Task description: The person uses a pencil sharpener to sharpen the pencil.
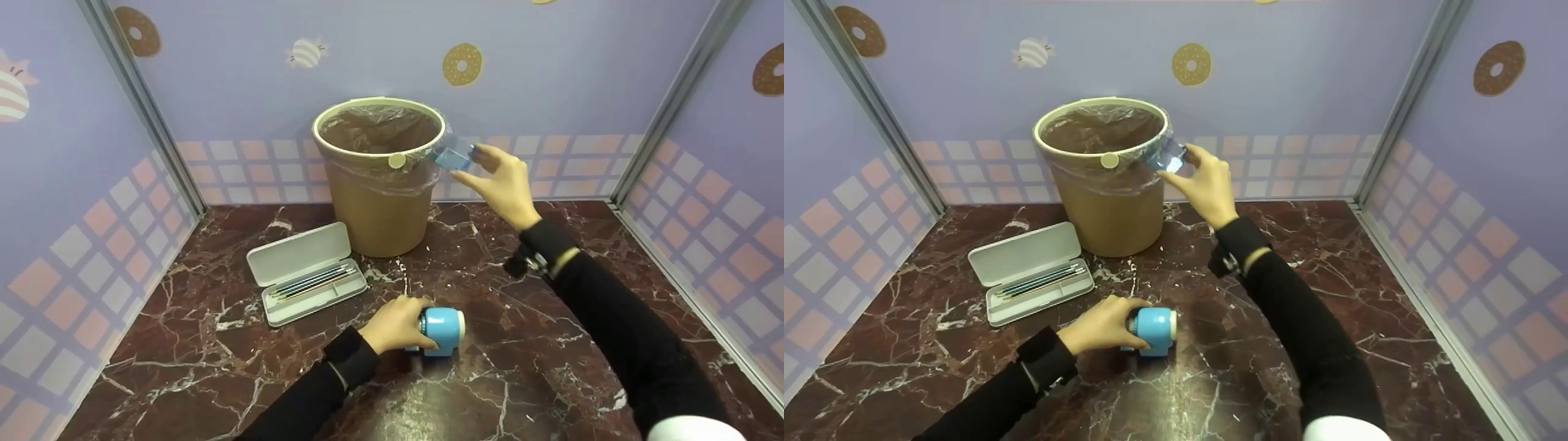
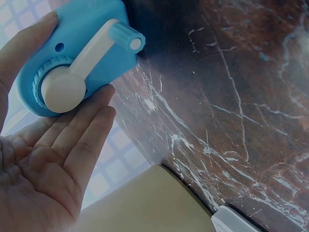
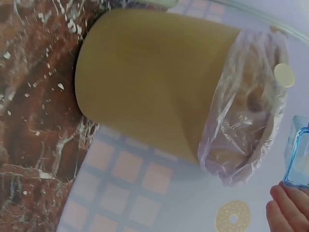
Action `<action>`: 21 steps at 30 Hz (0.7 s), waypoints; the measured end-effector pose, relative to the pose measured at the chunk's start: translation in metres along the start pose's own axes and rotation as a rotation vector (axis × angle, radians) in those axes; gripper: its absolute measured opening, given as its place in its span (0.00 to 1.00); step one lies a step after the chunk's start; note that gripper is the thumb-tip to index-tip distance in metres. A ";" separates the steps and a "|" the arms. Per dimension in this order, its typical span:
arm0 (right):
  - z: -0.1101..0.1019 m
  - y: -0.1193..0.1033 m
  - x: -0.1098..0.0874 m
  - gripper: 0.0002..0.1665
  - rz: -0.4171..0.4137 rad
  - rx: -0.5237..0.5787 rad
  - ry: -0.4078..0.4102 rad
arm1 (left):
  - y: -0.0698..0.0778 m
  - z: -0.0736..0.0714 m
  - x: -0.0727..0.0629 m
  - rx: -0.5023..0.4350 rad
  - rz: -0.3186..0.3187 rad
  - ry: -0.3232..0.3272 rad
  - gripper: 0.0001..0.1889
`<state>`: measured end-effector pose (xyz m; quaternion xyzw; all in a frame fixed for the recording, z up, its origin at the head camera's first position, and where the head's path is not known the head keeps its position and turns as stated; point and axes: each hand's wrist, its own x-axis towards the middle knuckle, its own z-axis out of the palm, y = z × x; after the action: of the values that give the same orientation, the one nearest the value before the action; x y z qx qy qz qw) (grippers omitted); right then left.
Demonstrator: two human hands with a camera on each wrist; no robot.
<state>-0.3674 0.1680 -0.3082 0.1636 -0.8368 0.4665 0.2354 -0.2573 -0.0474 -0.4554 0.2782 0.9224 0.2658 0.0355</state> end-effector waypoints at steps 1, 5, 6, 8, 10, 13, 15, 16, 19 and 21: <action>-0.003 0.002 -0.006 0.39 0.004 0.014 -0.004 | 0.000 0.000 0.000 -0.001 -0.001 -0.001 0.34; -0.015 0.010 -0.032 0.36 -0.006 0.037 -0.054 | 0.000 0.000 -0.001 0.011 0.000 0.001 0.34; -0.018 0.012 -0.039 0.36 -0.008 0.030 -0.069 | 0.000 0.000 -0.001 0.014 0.002 0.002 0.34; -0.023 0.017 -0.053 0.36 -0.011 0.024 -0.099 | 0.000 -0.001 -0.001 0.023 0.004 0.005 0.34; -0.026 0.025 -0.067 0.36 -0.007 0.017 -0.125 | 0.000 -0.001 -0.001 0.028 0.006 0.007 0.34; -0.030 0.037 -0.089 0.37 0.027 0.014 -0.171 | 0.000 0.000 -0.001 0.026 0.003 0.005 0.34; -0.031 0.046 -0.103 0.38 0.062 0.027 -0.213 | 0.000 0.000 -0.001 0.025 0.001 0.004 0.34; -0.031 0.051 -0.111 0.38 0.080 0.035 -0.236 | 0.000 0.000 -0.001 0.024 -0.001 0.003 0.34; -0.030 0.062 -0.132 0.40 0.135 0.034 -0.294 | 0.000 0.000 -0.001 0.022 -0.002 0.004 0.34; -0.030 0.069 -0.146 0.41 0.152 -0.001 -0.316 | 0.000 0.000 -0.001 0.019 0.000 0.005 0.35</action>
<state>-0.2723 0.2364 -0.4228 0.1711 -0.8735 0.4511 0.0652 -0.2564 -0.0478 -0.4554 0.2779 0.9249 0.2578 0.0303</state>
